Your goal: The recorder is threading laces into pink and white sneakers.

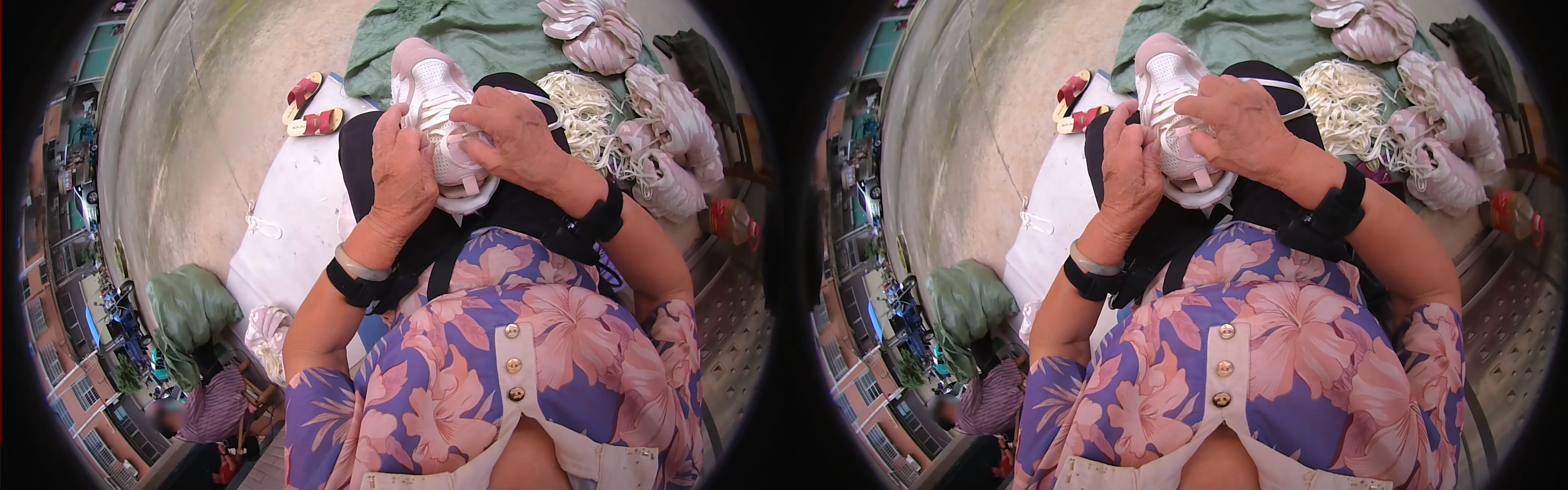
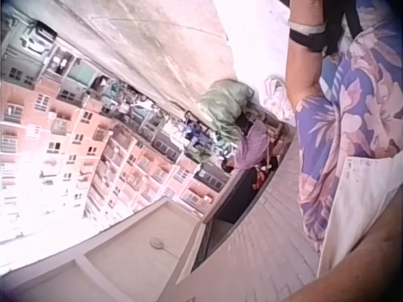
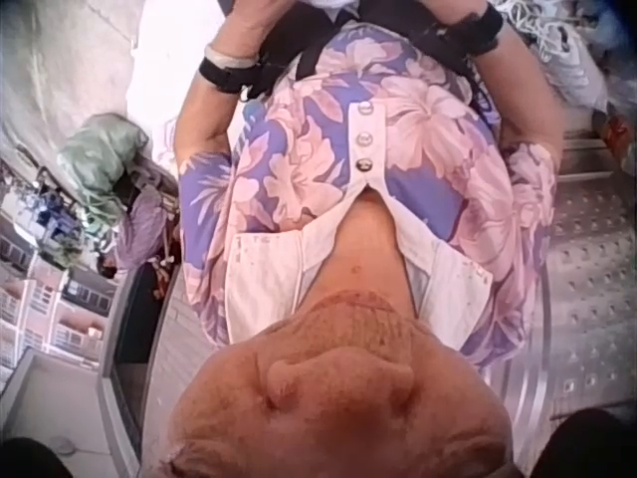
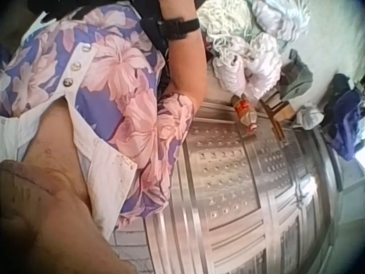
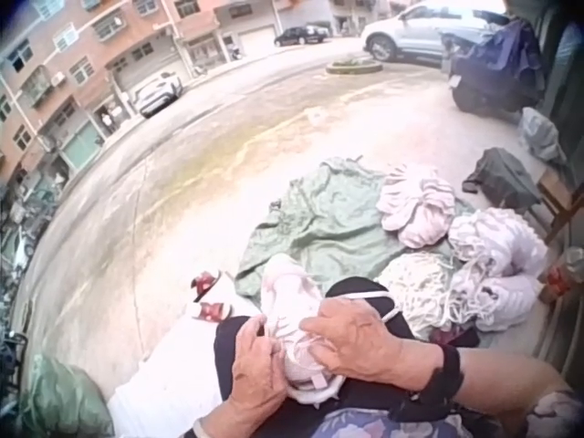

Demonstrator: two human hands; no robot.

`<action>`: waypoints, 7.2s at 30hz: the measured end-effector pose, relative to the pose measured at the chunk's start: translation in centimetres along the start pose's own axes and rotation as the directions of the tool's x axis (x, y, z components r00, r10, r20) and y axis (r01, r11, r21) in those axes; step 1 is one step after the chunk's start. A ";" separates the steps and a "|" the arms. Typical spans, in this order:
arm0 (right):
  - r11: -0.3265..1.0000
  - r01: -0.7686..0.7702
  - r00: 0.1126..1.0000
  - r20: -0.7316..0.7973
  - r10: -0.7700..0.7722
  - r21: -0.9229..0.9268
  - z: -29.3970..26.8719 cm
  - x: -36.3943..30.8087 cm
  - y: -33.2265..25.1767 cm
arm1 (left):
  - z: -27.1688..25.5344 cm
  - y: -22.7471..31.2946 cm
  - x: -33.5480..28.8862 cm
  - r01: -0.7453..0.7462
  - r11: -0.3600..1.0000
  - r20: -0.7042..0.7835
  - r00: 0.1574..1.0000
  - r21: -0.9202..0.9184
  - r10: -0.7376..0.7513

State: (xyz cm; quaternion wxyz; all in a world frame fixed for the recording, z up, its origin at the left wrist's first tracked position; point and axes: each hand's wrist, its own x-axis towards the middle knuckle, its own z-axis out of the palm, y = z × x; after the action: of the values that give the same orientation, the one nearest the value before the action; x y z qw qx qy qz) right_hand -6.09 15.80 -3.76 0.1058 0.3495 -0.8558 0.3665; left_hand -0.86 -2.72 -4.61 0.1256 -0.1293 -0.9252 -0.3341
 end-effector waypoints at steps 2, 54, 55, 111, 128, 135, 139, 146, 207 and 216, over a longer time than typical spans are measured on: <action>1.000 0.004 1.000 -0.005 -0.004 -0.020 0.2 0.2 0.0 | -1.7 0.2 -0.2 -0.017 0.998 -0.017 1.000 0.054 0.018; 0.896 -0.312 0.941 0.231 0.246 0.316 -0.9 1.6 1.6 | -5.5 -1.1 0.2 0.036 0.982 0.241 0.967 0.187 -0.081; 0.747 -0.450 0.883 0.368 0.290 0.490 -1.1 1.8 1.3 | -4.9 -0.4 0.6 -0.024 0.994 0.127 0.992 0.110 0.010; 0.929 -0.162 0.986 0.019 0.165 0.333 1.5 1.4 2.6 | -5.0 3.6 1.5 -0.242 0.870 0.124 0.938 -0.429 0.322; 0.697 -0.412 0.910 0.298 0.287 0.587 -0.2 1.2 3.0 | -5.3 1.9 -0.4 -0.009 0.848 0.129 0.987 -0.529 0.091; 0.958 -0.033 0.965 0.259 -0.044 0.286 0.1 2.4 3.2 | -5.4 2.1 -0.5 0.106 0.836 0.128 0.991 -0.539 -0.044; 0.949 -0.045 0.987 0.158 -0.005 0.312 0.5 2.9 3.3 | -5.4 2.0 -0.4 0.066 0.850 0.074 0.997 -0.523 -0.032; 0.967 0.046 0.947 0.297 -0.123 0.252 0.4 3.7 3.4 | -5.2 1.6 -0.5 0.072 0.840 0.098 0.995 -0.537 -0.023; 0.765 -0.456 0.843 0.496 0.207 0.455 -1.3 1.6 3.5 | -5.7 0.6 0.5 0.341 0.856 0.479 0.868 -0.389 -0.128; 0.816 -0.432 0.894 0.300 0.333 0.383 -0.3 0.9 1.7 | -5.4 1.2 -1.1 0.345 0.748 0.488 0.872 -0.567 -0.032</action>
State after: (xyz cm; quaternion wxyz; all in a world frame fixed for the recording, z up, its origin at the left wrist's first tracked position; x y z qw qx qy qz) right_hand -7.94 16.37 -4.09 -0.1470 0.2223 -0.8095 0.5232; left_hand 1.32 -5.48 -0.20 -0.1780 -0.1407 -0.7671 -0.6001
